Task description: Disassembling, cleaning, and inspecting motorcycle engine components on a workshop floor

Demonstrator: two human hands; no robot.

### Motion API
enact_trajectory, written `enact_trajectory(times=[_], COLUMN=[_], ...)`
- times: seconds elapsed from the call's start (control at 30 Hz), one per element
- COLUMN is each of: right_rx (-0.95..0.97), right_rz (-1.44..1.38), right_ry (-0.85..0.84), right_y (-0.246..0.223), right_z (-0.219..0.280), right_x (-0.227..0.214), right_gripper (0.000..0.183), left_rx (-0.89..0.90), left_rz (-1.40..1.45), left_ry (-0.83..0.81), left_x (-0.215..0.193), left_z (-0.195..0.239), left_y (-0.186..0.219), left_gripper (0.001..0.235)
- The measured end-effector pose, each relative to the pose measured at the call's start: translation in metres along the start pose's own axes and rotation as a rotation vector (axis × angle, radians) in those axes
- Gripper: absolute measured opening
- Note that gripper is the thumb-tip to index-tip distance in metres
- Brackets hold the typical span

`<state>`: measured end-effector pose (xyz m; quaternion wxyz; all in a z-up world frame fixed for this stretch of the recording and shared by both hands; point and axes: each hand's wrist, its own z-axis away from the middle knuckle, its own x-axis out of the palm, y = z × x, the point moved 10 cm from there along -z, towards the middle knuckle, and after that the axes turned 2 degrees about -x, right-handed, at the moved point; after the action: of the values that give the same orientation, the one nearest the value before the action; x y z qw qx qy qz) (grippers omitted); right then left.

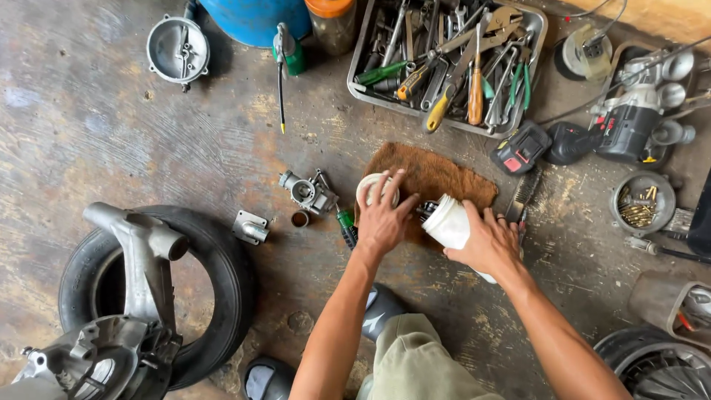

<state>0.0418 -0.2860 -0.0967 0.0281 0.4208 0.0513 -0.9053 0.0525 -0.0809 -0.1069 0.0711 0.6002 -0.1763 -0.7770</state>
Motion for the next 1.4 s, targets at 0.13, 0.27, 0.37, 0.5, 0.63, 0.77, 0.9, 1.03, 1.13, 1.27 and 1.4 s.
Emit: enact_trajectory(times=[0.13,0.27,0.37,0.5,0.63,0.77,0.9,1.03,1.13,1.27,1.4], right_rx=[0.018,0.020,0.025,0.047,0.044,0.051,-0.015,-0.024,-0.050,-0.051,-0.161], right_rz=[-0.028,0.005,0.028,0.052,0.047,0.038,0.002,-0.055,-0.092,-0.097,-0.319], right_ry=[-0.009,0.003,0.016,0.003,0.013,0.018,0.064,0.083,0.164,0.188,0.320], right_y=[0.001,0.008,0.016,0.019,0.016,0.008,0.001,-0.004,-0.013,-0.017,-0.037], right_z=[0.000,0.002,-0.006,-0.006,-0.005,0.002,0.004,-0.014,-0.022,-0.016,0.011], right_x=[-0.006,-0.008,-0.003,0.002,-0.003,-0.003,-0.008,0.011,0.016,0.007,-0.037], right_gripper=[0.111,0.111,0.112,0.114,0.115,0.114,0.110,0.112,0.112,0.119,0.114], left_rx=[0.022,0.009,-0.017,-0.065,-0.058,-0.101,-0.164,-0.245,-0.278,-0.269,-0.245], left_rz=[-0.026,-0.041,-0.034,0.008,0.052,0.083,0.148,0.232,0.306,0.324,0.366], left_ry=[-0.067,0.051,0.126,0.117,0.194,0.227,0.378,0.445,0.459,0.438,0.420], left_x=[0.021,0.011,0.003,-0.004,0.003,-0.005,-0.028,-0.032,-0.050,-0.061,-0.068], left_z=[-0.011,-0.016,-0.022,-0.018,-0.019,-0.008,0.001,0.006,0.016,0.018,0.020], left_y=[-0.001,-0.020,-0.034,-0.035,-0.035,-0.033,-0.039,-0.047,-0.042,-0.029,-0.017], left_gripper=[0.028,0.024,0.023,0.024,0.022,0.022,0.014,0.012,0.011,0.015,0.018])
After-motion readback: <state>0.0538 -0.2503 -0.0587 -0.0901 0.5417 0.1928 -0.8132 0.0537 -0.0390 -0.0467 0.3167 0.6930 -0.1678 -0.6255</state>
